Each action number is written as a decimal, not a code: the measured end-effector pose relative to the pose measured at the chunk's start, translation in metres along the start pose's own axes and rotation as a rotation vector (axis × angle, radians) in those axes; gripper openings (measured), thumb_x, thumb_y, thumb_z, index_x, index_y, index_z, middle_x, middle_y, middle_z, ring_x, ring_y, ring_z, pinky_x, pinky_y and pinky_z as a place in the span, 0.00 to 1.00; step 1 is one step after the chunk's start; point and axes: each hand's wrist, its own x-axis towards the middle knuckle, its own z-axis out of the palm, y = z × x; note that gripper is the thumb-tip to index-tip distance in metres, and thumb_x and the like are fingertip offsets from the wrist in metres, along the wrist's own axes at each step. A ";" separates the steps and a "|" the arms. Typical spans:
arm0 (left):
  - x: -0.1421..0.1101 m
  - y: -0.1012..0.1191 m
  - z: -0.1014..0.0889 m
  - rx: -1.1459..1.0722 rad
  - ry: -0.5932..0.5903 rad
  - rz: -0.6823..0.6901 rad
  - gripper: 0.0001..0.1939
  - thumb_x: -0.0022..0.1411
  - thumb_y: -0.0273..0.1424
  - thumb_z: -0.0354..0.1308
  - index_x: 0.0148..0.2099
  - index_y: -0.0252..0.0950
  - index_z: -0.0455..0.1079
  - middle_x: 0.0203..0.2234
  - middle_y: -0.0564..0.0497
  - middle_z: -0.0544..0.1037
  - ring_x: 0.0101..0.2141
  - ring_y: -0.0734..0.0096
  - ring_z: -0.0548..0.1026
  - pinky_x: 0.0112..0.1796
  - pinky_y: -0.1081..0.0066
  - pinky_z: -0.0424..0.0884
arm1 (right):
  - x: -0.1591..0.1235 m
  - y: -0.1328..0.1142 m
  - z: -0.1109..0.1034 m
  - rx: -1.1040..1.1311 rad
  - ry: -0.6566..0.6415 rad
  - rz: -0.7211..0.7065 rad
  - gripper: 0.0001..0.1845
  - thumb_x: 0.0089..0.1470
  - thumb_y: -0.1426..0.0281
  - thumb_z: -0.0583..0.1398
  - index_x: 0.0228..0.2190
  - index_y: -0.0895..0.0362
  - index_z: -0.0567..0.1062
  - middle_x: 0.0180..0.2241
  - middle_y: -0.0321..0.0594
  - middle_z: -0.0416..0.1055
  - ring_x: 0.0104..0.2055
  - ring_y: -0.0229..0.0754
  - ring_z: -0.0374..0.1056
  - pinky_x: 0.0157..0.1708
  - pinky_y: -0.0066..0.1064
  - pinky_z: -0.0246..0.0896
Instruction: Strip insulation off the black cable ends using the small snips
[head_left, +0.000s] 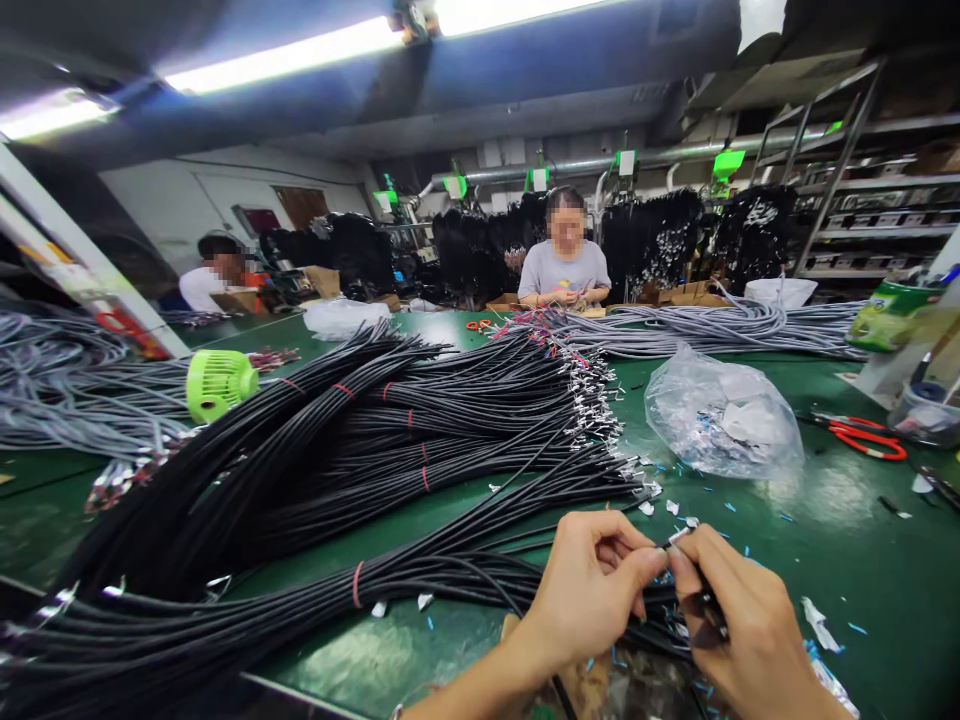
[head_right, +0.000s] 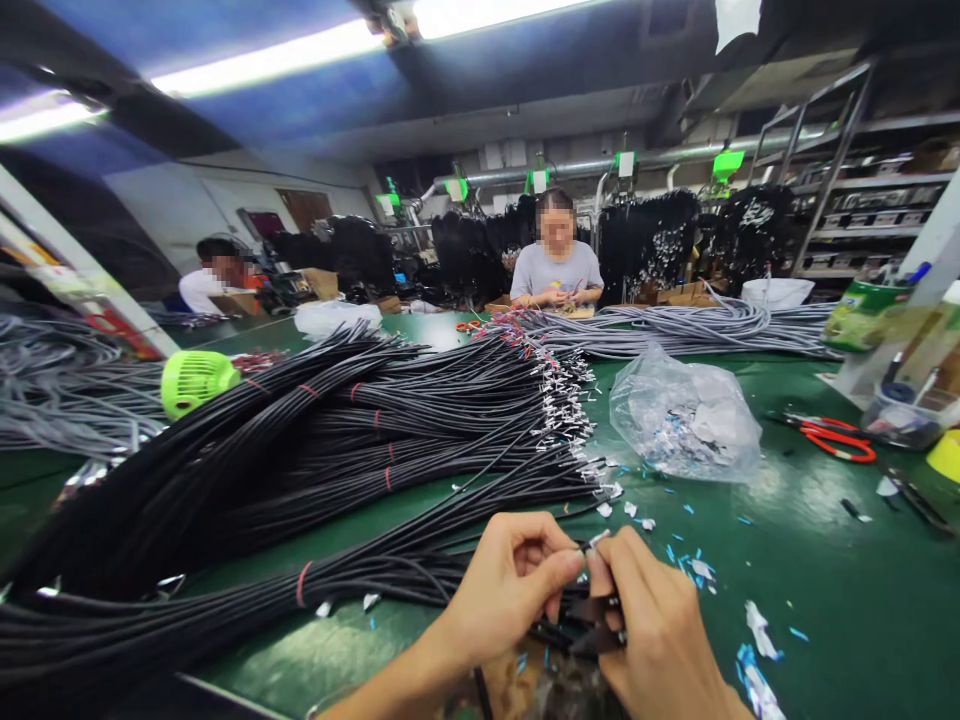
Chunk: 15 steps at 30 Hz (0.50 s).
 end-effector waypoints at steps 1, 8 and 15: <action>0.000 -0.001 0.001 -0.045 -0.020 -0.022 0.16 0.49 0.39 0.62 0.23 0.33 0.63 0.11 0.57 0.63 0.13 0.80 0.61 0.16 0.79 0.56 | -0.001 -0.001 0.002 -0.024 0.007 -0.005 0.08 0.54 0.79 0.50 0.33 0.58 0.66 0.25 0.39 0.65 0.23 0.39 0.65 0.22 0.28 0.58; -0.008 0.000 0.002 0.267 0.169 0.310 0.08 0.56 0.27 0.57 0.25 0.33 0.64 0.20 0.53 0.68 0.23 0.75 0.65 0.24 0.76 0.60 | 0.004 -0.007 -0.003 0.006 -0.040 -0.010 0.11 0.55 0.79 0.49 0.36 0.58 0.68 0.26 0.40 0.68 0.22 0.38 0.67 0.20 0.27 0.60; -0.013 0.004 0.002 0.514 0.302 0.607 0.07 0.57 0.21 0.56 0.26 0.33 0.68 0.21 0.52 0.68 0.23 0.74 0.66 0.24 0.75 0.59 | 0.008 -0.005 -0.014 0.066 0.242 0.271 0.06 0.54 0.71 0.60 0.35 0.57 0.75 0.25 0.36 0.76 0.23 0.37 0.72 0.22 0.22 0.67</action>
